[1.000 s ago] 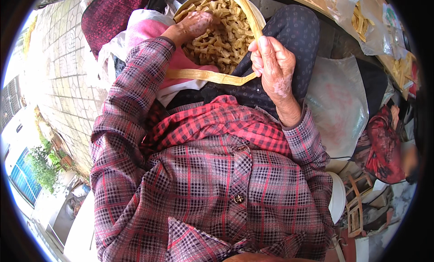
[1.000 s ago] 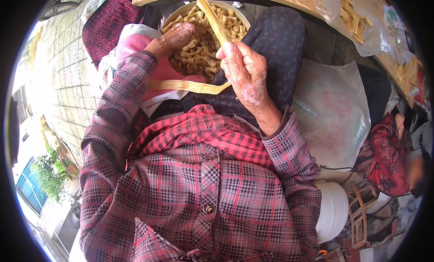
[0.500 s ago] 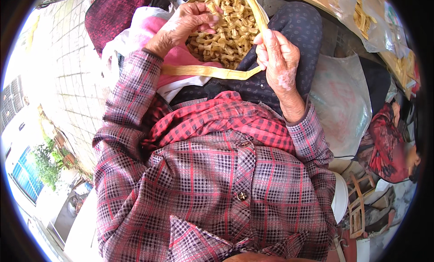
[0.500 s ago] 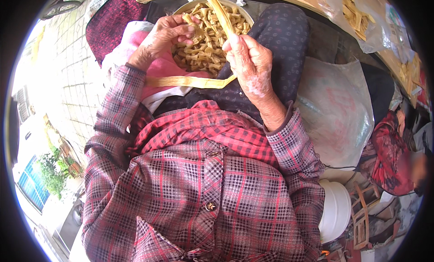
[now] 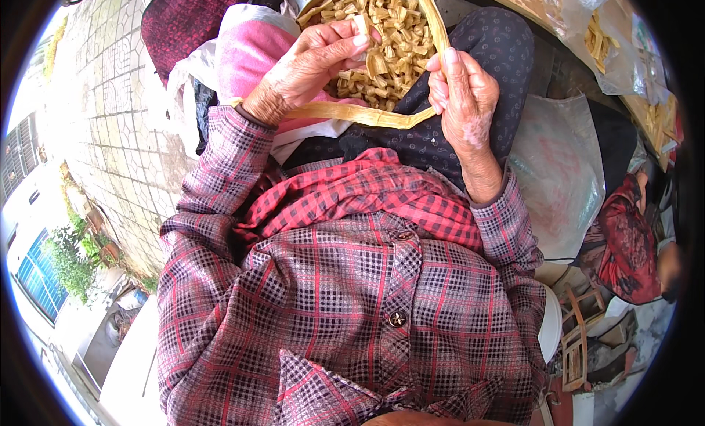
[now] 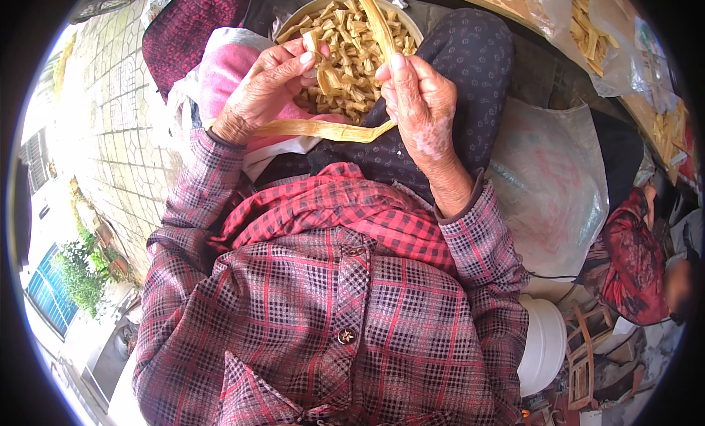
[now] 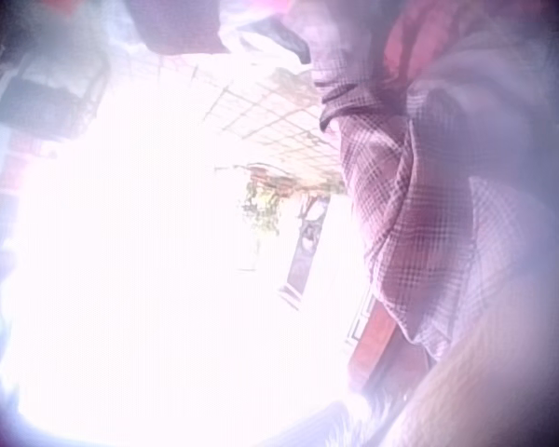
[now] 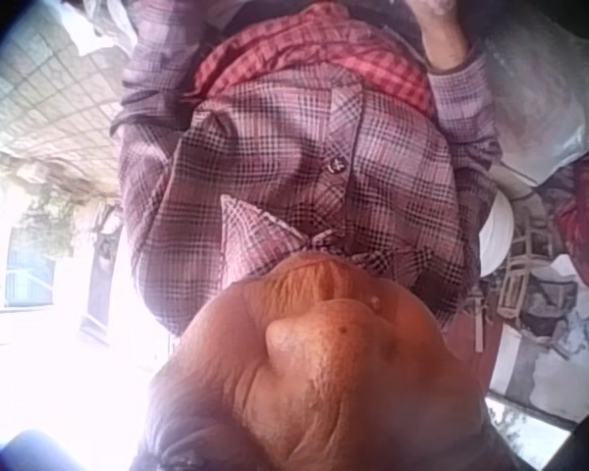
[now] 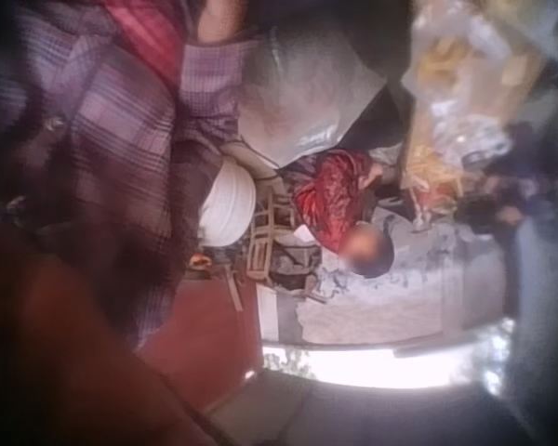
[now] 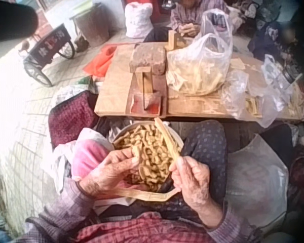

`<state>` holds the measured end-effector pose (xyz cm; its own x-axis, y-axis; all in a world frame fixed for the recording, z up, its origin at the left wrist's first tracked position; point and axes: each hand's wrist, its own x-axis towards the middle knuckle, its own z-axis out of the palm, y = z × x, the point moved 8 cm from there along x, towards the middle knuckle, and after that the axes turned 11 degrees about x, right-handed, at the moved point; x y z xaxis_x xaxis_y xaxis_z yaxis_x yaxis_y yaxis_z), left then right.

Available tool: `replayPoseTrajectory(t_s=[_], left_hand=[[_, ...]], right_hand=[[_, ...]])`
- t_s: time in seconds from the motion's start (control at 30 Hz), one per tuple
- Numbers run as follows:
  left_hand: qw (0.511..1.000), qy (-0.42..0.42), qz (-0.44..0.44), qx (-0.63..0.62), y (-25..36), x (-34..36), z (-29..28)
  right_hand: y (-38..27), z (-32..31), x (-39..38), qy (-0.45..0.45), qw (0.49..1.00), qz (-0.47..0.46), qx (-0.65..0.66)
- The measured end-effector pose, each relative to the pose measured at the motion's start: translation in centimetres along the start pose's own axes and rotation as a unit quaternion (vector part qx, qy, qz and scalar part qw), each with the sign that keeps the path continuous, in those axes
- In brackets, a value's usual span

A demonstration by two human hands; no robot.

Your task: The person sits cross-legged and repeatedly picks up long, flat, dried bamboo sheets from a bowl. They fold each sheet into a compact bundle by hand and place it back into the bowl. The process is repeated continuously throughout the clip.

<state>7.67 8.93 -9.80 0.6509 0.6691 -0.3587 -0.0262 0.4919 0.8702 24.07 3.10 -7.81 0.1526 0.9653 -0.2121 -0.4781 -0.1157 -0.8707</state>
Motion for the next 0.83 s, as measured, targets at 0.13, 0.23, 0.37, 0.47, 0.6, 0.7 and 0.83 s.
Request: replayPoseTrajectory(t_s=[0.13, 0.23, 0.37, 0.47, 0.6, 0.7, 0.83], left_hand=[[0.996, -0.073, 0.012, -0.055, -0.1, 0.3, 1.5], [0.979, -0.116, -0.026, -0.164, 0.2, -0.1, 2.4], [0.996, -0.073, -0.028, -0.052, 1.8, -1.1, 3.5], [0.989, -0.076, 0.024, 0.129, 4.8, -3.7, 6.1], [0.830, -0.099, 0.462, 0.295, 12.4, -8.6, 12.4], [0.772, -0.049, 0.552, 0.312, 14.7, -11.1, 15.0], [0.713, -0.278, 0.565, 0.309, 16.4, -12.7, 16.5]], right_hand=[[0.0, 0.0, 0.1, 0.005, 1.000, 0.008, 0.009], [0.0, 0.0, 0.1, 0.005, 1.000, 0.007, 0.011], [0.0, 0.1, 0.2, 0.004, 1.000, 0.013, 0.022], [-0.2, 0.0, 0.1, 0.005, 1.000, 0.015, 0.016], [-0.2, 0.3, 0.3, 0.005, 1.000, 0.008, 0.008], [-0.1, 0.2, 0.4, 0.004, 1.000, 0.011, 0.016], [-0.1, 0.1, 0.5, 0.006, 1.000, 0.010, 0.006]])
